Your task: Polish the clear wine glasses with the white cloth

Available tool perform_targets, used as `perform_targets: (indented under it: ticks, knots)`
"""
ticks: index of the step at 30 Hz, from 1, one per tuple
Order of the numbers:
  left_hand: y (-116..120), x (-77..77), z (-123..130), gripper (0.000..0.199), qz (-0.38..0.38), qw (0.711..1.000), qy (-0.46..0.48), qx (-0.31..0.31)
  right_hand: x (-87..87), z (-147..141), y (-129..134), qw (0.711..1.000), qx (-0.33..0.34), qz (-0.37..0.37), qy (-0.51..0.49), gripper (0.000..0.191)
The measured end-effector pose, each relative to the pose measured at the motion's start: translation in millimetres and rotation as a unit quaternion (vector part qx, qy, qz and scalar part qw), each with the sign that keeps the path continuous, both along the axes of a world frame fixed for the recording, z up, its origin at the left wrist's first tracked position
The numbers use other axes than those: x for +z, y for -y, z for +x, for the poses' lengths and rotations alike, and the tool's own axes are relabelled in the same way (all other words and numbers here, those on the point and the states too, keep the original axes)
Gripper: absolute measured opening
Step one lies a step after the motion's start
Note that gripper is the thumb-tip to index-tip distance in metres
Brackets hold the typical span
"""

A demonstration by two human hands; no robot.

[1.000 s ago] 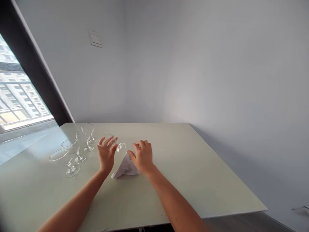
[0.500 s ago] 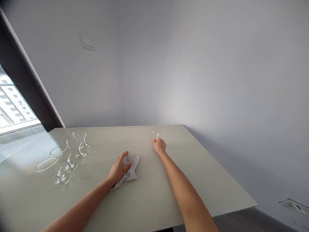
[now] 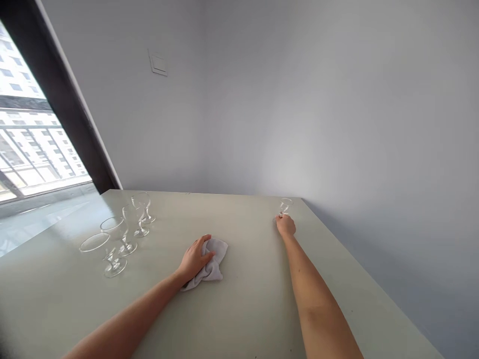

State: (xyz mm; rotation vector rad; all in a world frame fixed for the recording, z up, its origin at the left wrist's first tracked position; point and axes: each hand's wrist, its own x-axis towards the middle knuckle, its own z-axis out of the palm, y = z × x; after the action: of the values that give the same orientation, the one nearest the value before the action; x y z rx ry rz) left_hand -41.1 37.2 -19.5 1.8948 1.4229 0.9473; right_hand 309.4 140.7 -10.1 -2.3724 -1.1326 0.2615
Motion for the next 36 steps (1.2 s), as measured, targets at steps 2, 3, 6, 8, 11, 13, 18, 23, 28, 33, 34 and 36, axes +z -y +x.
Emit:
perform_targets:
  ticks: [2, 3, 6, 8, 11, 13, 18, 23, 28, 33, 34, 36]
  knots:
    - [1, -0.1, 0, 0.043, 0.002, 1.0, 0.02, 0.006, -0.4, 0, 8, 1.0, -0.006, 0.009, 0.001, 0.041]
    - [2, -0.7, 1, 0.042, 0.001, 0.999, 0.032, 0.011, -1.1, 0, 13, 1.0, -0.019, 0.019, 0.001, 0.048]
    - [0, -3.4, 1, 0.039, 0.001, 0.996, 0.08, 0.045, -4.6, -2, 28, 0.995, -0.073, 0.071, -0.014, 0.057]
    - [-4, -4.8, 0, 0.037, 0.021, 0.988, 0.116, 0.099, -5.9, -12, 37, 0.991, -0.067, 0.114, -0.024, 0.048]
    - [-10, -1.3, -6, 0.034, 0.061, 0.966, 0.162, 0.193, -2.0, -51, 57, 0.982, 0.066, 0.171, -0.038, 0.031]
    - [-10, 7.8, -10, 0.029, 0.087, 0.953, 0.182, 0.227, 4.9, -92, 76, 0.957, 0.197, 0.201, -0.072, 0.027]
    - [24, 60.1, -13, 0.018, 0.247, 0.922, 0.229, 0.194, 26.8, -195, 130, 0.855, 0.461, 0.21, -0.108, 0.026]
    - [76, 101.2, -43, 0.023, 0.363, 0.828, 0.326, 0.277, 33.2, -224, 135, 0.899, 0.419, 0.124, 0.012, 0.041]
    - [87, 72.1, -124, 0.037, 0.36, 0.686, 0.363, 0.518, 24.4, -231, 120, 0.909, 0.406, 0.048, 0.077, 0.052]
    - [75, 38.3, -173, 0.053, 0.008, 0.802, 0.384, 0.457, 13.7, -244, 113, 0.904, 0.407, -0.037, 0.127, 0.028]
    - [71, 36.3, -177, 0.056, -0.026, 0.828, 0.36, 0.429, 11.8, -243, 112, 0.905, 0.408, -0.039, 0.118, 0.019]
    - [66, 35.2, -181, 0.061, -0.067, 0.863, 0.319, 0.385, 8.9, -239, 108, 0.912, 0.407, -0.008, 0.046, 0.011]
